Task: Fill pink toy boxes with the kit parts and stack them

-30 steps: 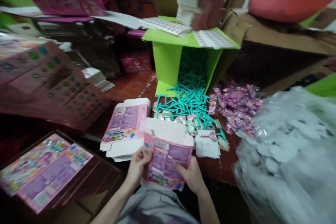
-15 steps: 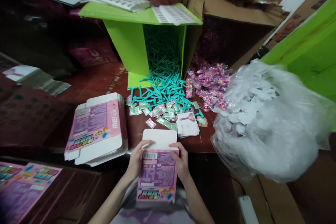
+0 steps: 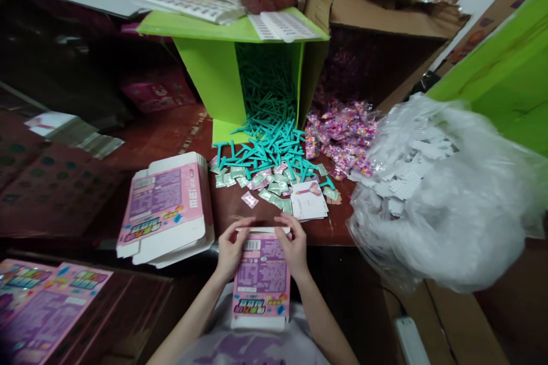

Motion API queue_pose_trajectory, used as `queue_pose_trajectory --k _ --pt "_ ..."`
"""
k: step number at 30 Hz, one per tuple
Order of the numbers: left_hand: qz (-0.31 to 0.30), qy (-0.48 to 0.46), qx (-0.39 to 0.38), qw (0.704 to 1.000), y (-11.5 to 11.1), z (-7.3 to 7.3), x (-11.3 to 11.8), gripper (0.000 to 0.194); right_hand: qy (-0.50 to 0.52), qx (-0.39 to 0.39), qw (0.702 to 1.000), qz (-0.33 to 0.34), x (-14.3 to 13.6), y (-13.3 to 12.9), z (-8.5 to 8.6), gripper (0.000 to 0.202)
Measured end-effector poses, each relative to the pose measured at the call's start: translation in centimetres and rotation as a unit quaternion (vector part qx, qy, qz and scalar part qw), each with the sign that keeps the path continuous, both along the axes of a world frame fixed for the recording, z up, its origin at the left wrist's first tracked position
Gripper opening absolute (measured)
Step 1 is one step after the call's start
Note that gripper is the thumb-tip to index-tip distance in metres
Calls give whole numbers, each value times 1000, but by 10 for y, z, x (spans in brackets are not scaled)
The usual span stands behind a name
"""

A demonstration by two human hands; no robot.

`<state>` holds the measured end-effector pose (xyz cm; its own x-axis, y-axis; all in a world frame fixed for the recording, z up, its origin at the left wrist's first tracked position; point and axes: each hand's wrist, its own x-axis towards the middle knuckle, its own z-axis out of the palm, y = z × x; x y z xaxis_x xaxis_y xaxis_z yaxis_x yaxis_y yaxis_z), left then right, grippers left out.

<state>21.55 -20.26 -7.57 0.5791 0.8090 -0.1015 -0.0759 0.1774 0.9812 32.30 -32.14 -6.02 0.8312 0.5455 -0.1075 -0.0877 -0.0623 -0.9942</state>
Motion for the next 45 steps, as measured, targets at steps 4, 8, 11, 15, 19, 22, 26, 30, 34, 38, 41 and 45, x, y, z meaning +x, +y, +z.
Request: queue_pose_trajectory --k 4,8,11,15,19,22,26,30,34,38,41,45 --pt "-2 11 10 1000 -1 2 0 23 -37 -7 999 4 0 1 1 12" --pt "-28 12 49 998 -5 1 -4 19 -24 7 999 -20 -2 0 -9 35" --pt "-48 31 63 996 -12 2 -9 31 -39 -9 999 -16 -6 -3 -7 37" --pt "21 164 44 985 -17 7 -13 30 -173 -54 983 -13 7 -10 15 27" --pt "-18 181 42 982 -11 12 -9 37 -373 -155 893 -197 60 -20 17 26" --pt "-46 179 33 982 -13 9 -7 39 -386 -267 863 -184 99 -27 -5 43" --pt "-62 190 24 979 -31 0 -14 54 -335 -268 892 -140 114 -30 -31 42" --pt "-118 133 34 983 -35 21 -29 61 -365 -244 879 -187 108 -29 -30 39" --pt "-181 84 331 922 -18 84 -24 57 -387 -233 864 -221 107 -28 -20 24" --pt "-381 67 548 742 -31 116 13 42 -343 -196 892 -219 110 -33 -19 28" --pt "-494 112 610 609 -68 94 45 36 -293 -170 916 -216 113 -40 -18 36" --pt "-595 124 628 486 -118 48 69 32 -295 -186 921 -173 117 -46 -12 35"
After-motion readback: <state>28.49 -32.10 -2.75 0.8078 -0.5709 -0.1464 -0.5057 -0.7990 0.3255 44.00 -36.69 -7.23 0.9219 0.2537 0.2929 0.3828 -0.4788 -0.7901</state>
